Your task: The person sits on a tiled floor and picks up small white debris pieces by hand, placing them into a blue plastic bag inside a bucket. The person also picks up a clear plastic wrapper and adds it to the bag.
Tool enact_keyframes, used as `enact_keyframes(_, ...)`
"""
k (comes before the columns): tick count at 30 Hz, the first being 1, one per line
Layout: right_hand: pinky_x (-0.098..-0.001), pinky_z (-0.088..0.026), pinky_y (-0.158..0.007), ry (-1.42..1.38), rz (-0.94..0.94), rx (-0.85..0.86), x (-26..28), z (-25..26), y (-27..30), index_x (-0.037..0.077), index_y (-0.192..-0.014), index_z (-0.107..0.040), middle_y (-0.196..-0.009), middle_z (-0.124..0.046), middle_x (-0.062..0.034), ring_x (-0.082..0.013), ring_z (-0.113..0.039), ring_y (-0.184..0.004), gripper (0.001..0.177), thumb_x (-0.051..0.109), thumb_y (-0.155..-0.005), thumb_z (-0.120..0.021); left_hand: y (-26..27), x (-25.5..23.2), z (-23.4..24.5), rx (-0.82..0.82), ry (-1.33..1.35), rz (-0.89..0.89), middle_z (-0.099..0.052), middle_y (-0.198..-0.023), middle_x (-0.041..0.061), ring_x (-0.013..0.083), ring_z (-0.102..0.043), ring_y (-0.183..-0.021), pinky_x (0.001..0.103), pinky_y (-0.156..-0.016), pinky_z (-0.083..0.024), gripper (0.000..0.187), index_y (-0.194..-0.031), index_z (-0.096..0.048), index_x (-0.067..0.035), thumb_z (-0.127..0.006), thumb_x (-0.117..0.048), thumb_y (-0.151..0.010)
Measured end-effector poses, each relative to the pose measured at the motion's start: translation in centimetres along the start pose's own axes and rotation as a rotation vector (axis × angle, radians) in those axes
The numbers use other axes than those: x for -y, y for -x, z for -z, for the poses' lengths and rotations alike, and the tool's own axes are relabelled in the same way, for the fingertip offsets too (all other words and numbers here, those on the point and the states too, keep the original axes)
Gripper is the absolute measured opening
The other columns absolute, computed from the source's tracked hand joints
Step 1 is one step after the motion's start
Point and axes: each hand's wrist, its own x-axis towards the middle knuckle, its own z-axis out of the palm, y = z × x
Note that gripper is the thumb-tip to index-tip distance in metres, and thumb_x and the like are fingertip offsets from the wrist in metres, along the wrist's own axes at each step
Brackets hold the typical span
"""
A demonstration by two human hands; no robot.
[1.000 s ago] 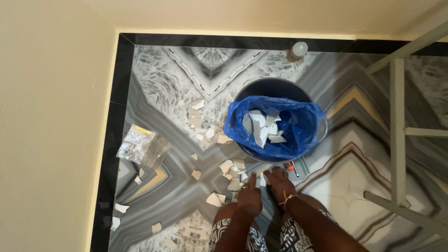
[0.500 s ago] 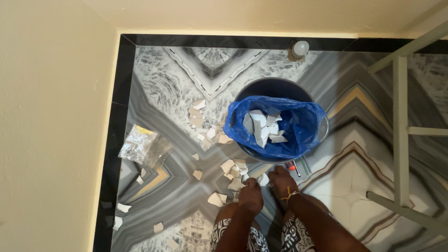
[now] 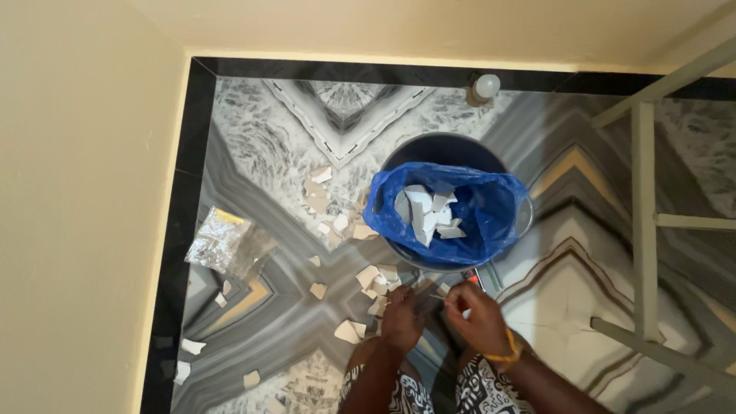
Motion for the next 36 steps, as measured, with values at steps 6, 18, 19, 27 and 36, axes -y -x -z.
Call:
enact_keyframes(6, -0.0268, -0.052, -0.056, 0.235, 0.249, -0.239, 9.8, 4.7, -4.8, 0.005, -0.100, -0.062, -0.098, -0.066, -0.0092, -0.0123, -0.062, -0.067, 0.017, 0.010, -0.089, -0.073, 1.2, -1.2, 1.9, -0.067, 0.061, -0.081, -0.055, -0.136, 0.019, 0.0397, -0.054, -0.124, 0.044, -0.103, -0.046, 0.056, -0.130, -0.061, 0.003, -0.078, -0.013, -0.078)
enact_keyframes(18, -0.0276, -0.053, -0.069, -0.024, 0.112, -0.056, 14.2, 4.6, -0.5, -0.001, -0.121, -0.067, -0.106, -0.067, -0.0140, -0.0174, -0.062, -0.089, 0.040, 0.014, -0.085, -0.073, 7.8, -13.8, 12.8, -0.115, 0.660, -0.208, -0.061, -0.137, 0.013, 0.0276, -0.058, -0.132, 0.037, -0.111, -0.044, 0.043, -0.129, -0.071, -0.001, -0.075, -0.006, -0.087)
enact_keyframes(19, -0.0275, -0.053, -0.068, -0.121, -0.044, 0.007, 13.9, 4.4, -1.0, 0.002, -0.117, -0.071, -0.099, -0.071, -0.0118, -0.0161, -0.063, -0.083, 0.031, 0.012, -0.088, -0.074, 7.8, -14.6, 13.7, -0.121, 0.672, -0.251, -0.062, -0.138, 0.013, 0.0279, -0.058, -0.133, 0.037, -0.112, -0.044, 0.042, -0.129, -0.070, -0.001, -0.073, -0.006, -0.088)
enact_keyframes(27, -0.0309, -0.056, -0.076, 0.313, 0.437, -0.291, 17.7, 6.6, -4.9, 0.010, -0.121, -0.071, -0.118, -0.069, -0.0122, -0.0196, -0.069, -0.090, 0.030, 0.002, -0.093, -0.067, 2.7, -10.4, 10.6, -0.186, 0.616, 0.105, -0.066, -0.133, 0.011, 0.0243, -0.063, -0.125, 0.040, -0.100, -0.051, 0.032, -0.117, -0.072, -0.005, -0.069, -0.015, -0.086)
enact_keyframes(36, -0.0385, -0.057, -0.081, 0.282, 0.282, 0.015, 6.4, 1.5, -0.8, 0.013, -0.112, -0.072, -0.105, -0.072, -0.0089, -0.0295, -0.071, -0.095, 0.024, 0.009, -0.088, -0.069, -2.5, -2.3, 1.4, 0.210, -0.127, 0.091, -0.034, -0.161, 0.020, 0.0414, -0.058, -0.118, 0.049, -0.099, -0.050, 0.059, -0.139, -0.057, -0.005, -0.068, -0.016, -0.082)
